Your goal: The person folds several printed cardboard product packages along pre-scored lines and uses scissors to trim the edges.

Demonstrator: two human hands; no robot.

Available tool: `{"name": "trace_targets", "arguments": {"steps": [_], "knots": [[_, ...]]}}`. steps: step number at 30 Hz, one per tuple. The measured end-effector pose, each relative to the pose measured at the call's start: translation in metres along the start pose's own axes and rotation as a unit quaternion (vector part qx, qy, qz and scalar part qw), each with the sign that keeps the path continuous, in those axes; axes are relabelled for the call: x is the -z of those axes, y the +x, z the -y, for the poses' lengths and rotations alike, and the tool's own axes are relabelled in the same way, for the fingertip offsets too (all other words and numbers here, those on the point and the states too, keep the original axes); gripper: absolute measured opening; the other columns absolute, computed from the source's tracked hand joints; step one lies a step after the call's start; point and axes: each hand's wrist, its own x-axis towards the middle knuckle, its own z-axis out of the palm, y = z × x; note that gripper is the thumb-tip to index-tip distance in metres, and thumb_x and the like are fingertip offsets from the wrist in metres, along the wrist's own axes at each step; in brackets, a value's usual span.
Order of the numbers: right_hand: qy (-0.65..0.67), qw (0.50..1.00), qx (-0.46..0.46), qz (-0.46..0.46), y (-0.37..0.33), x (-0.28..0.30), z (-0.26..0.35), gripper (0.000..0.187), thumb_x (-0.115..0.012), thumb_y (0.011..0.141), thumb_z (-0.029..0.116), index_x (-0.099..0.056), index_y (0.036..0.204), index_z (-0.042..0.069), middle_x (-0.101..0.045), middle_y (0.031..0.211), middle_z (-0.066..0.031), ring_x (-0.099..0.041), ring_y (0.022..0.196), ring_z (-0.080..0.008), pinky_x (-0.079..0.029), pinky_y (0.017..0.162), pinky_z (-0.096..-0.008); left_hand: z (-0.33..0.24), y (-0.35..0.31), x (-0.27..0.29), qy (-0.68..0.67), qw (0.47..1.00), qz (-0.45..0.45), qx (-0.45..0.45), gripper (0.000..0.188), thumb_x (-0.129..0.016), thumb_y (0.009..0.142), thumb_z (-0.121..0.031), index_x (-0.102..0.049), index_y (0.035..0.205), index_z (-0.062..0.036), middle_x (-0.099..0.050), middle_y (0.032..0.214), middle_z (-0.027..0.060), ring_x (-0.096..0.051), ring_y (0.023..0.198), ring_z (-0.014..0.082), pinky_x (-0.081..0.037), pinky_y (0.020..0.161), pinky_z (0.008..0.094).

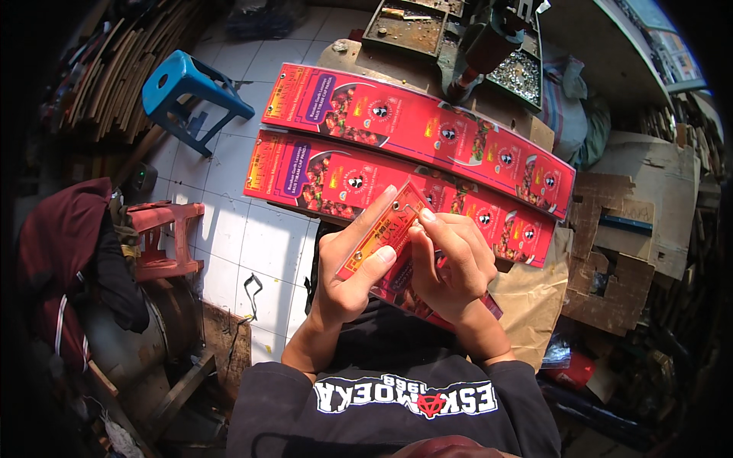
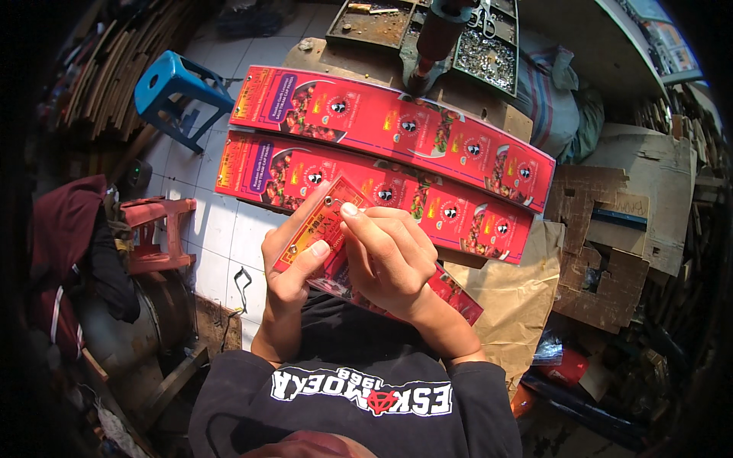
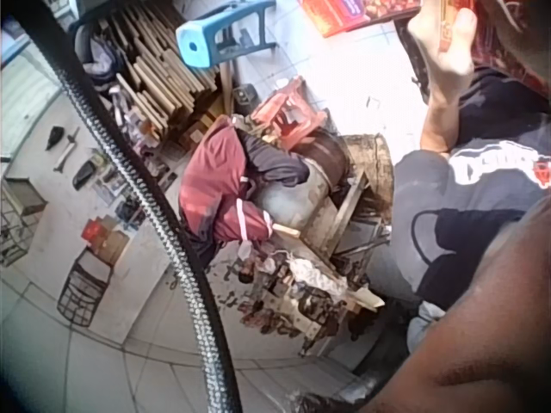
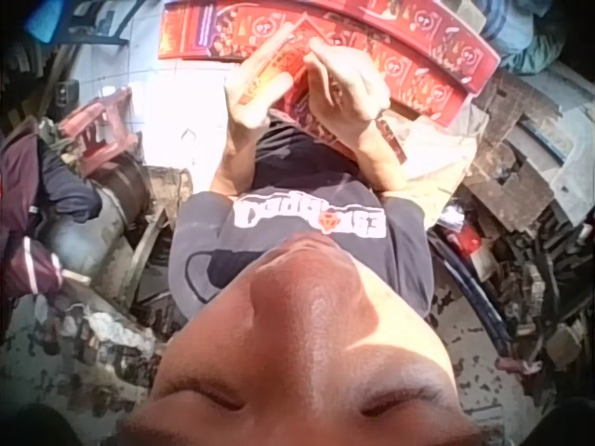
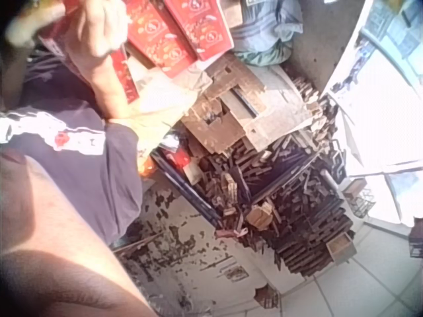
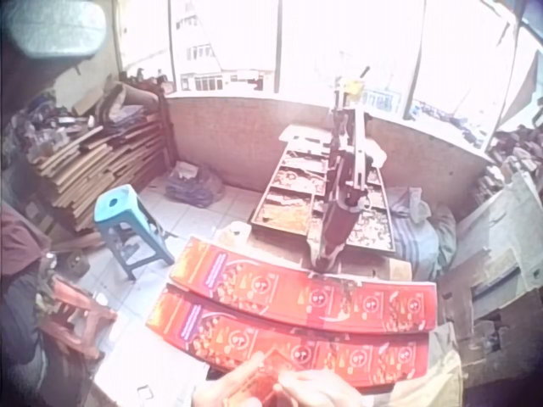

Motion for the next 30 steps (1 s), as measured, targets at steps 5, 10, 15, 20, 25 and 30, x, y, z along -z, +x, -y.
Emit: {"name": "trace_targets", "arguments": {"steps": [5,10,15,20,25,30], "knots": [[0.041,0.993,-0.106,0.022,-0.003,0.008,0.001,0.033,-0.071,0.071,-0.006,-0.064,0.103,0.0,-0.067,0.081,-0.0113,-0.066,0.08,-0.0252,-0.05,0.079,-0.0337,0.009,-0.002,0.0,-0.074,0.997,-0.026,-0.007,0.058,-0.051,0.078,-0.014,-0.045,0.131,0.0097,-0.067,0.097,0.0199,-0.066,0.084,0.0183,-0.049,0.078,0.026],[0.295,0.875,-0.349,0.157,-0.02,0.045,-0.024,0.032,-0.069,0.074,-0.008,-0.066,0.105,-0.002,-0.069,0.09,-0.0095,-0.065,0.088,-0.0142,-0.046,0.086,-0.0282,0.012,-0.001,-0.001,-0.146,0.989,-0.034,0.014,0.054,-0.049,0.079,-0.014,-0.048,0.127,0.0112,-0.067,0.101,0.0198,-0.065,0.089,0.0203,-0.048,0.083,0.0272],[0.351,0.828,-0.39,0.196,-0.028,0.057,-0.031,0.032,-0.067,0.075,-0.011,-0.066,0.107,-0.004,-0.067,0.087,-0.0057,-0.059,0.077,-0.0056,-0.046,0.065,-0.0186,0.017,-0.003,0.0,-0.149,0.988,-0.035,0.014,0.043,-0.056,0.083,-0.011,-0.053,0.121,0.0098,-0.067,0.101,0.0173,-0.064,0.091,0.0181,-0.048,0.083,0.0274],[0.325,0.831,-0.433,0.126,-0.024,0.071,-0.033,0.031,-0.067,0.075,-0.012,-0.066,0.106,-0.004,-0.067,0.087,-0.0063,-0.06,0.074,-0.0068,-0.046,0.064,-0.0192,0.019,-0.005,0.008,-0.19,0.98,-0.059,-0.027,0.019,-0.064,0.087,-0.005,-0.06,0.103,0.005,-0.067,0.096,0.0149,-0.064,0.09,0.0153,-0.049,0.082,0.0275],[0.289,0.858,-0.422,0.049,-0.019,0.086,-0.043,0.03,-0.066,0.077,-0.007,-0.064,0.108,-0.004,-0.068,0.089,-0.0085,-0.064,0.078,-0.0098,-0.05,0.07,-0.0206,0.028,-0.007,0.045,-0.106,0.991,-0.055,-0.066,0.01,-0.06,0.088,-0.006,-0.059,0.092,0.003,-0.064,0.087,0.0172,-0.065,0.078,0.0221,-0.054,0.072,0.0347],[0.275,0.858,-0.434,0.028,-0.021,0.09,-0.046,0.03,-0.067,0.078,-0.005,-0.064,0.108,-0.004,-0.068,0.085,-0.0077,-0.064,0.076,-0.0095,-0.05,0.069,-0.0202,0.027,-0.009,0.076,0.044,0.994,-0.066,-0.079,0.027,-0.062,0.078,0.002,-0.059,0.104,0.003,-0.06,0.111,0.0177,-0.061,0.099,0.0228,-0.047,0.091,0.0332]]}}
